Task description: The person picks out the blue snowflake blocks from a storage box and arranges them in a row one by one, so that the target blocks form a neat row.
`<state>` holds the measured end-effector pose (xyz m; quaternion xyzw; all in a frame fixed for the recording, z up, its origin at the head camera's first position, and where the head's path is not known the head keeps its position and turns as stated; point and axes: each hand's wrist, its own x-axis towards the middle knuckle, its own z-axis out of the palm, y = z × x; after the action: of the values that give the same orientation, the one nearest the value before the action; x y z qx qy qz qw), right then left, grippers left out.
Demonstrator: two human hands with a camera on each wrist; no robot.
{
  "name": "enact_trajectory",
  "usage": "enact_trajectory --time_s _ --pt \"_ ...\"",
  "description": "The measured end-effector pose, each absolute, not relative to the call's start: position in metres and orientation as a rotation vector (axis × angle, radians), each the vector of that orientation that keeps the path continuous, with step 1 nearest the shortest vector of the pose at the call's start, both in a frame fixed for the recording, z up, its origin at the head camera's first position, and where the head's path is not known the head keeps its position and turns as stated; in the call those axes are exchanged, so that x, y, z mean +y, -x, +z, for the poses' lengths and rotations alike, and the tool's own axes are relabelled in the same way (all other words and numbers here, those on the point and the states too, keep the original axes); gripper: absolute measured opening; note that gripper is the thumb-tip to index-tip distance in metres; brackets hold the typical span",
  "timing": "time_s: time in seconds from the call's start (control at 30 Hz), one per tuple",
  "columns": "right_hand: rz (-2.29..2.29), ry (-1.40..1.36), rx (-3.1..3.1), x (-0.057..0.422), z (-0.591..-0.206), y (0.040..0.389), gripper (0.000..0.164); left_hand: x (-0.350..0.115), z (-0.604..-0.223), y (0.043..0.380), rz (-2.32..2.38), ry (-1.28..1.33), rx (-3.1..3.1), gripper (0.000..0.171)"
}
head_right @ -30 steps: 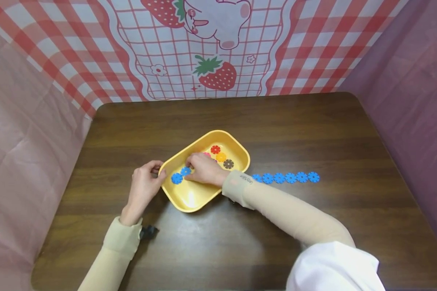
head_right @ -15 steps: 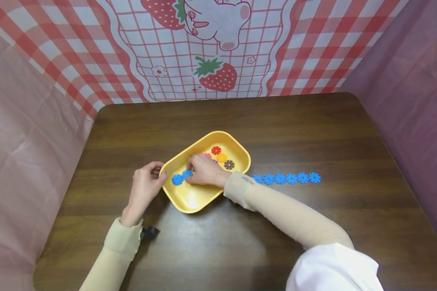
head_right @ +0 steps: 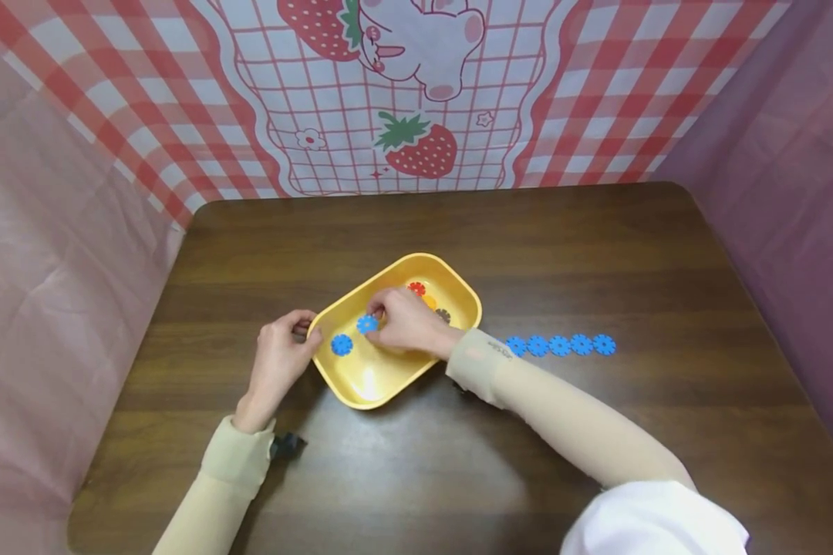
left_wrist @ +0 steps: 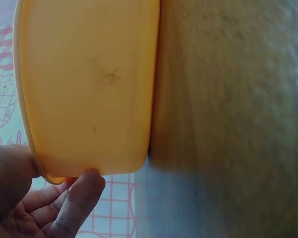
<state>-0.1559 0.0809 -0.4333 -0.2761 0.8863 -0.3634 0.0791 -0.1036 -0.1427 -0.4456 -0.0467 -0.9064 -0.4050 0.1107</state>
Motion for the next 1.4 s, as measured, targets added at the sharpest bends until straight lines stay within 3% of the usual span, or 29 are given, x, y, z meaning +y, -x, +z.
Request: enact_trajectory --time_s 0.37,0.97,1.4 --pt "-1.171 0.907 2.697 0.115 -0.406 0.152 0.023 -0.142 -0.447 0.103 -1.201 0.124 -2.666 0.015" --pt "-1.109 0.775 2.812 0.181 -0.381 0.144 0.032 -0.141 -0.445 0.104 -1.199 0.135 -2.668 0.015" --pt "-1.052 0.647 2.98 0.245 -0.374 0.13 0.028 -0.143 -0.445 0.103 -1.184 0.141 -2.676 0.014"
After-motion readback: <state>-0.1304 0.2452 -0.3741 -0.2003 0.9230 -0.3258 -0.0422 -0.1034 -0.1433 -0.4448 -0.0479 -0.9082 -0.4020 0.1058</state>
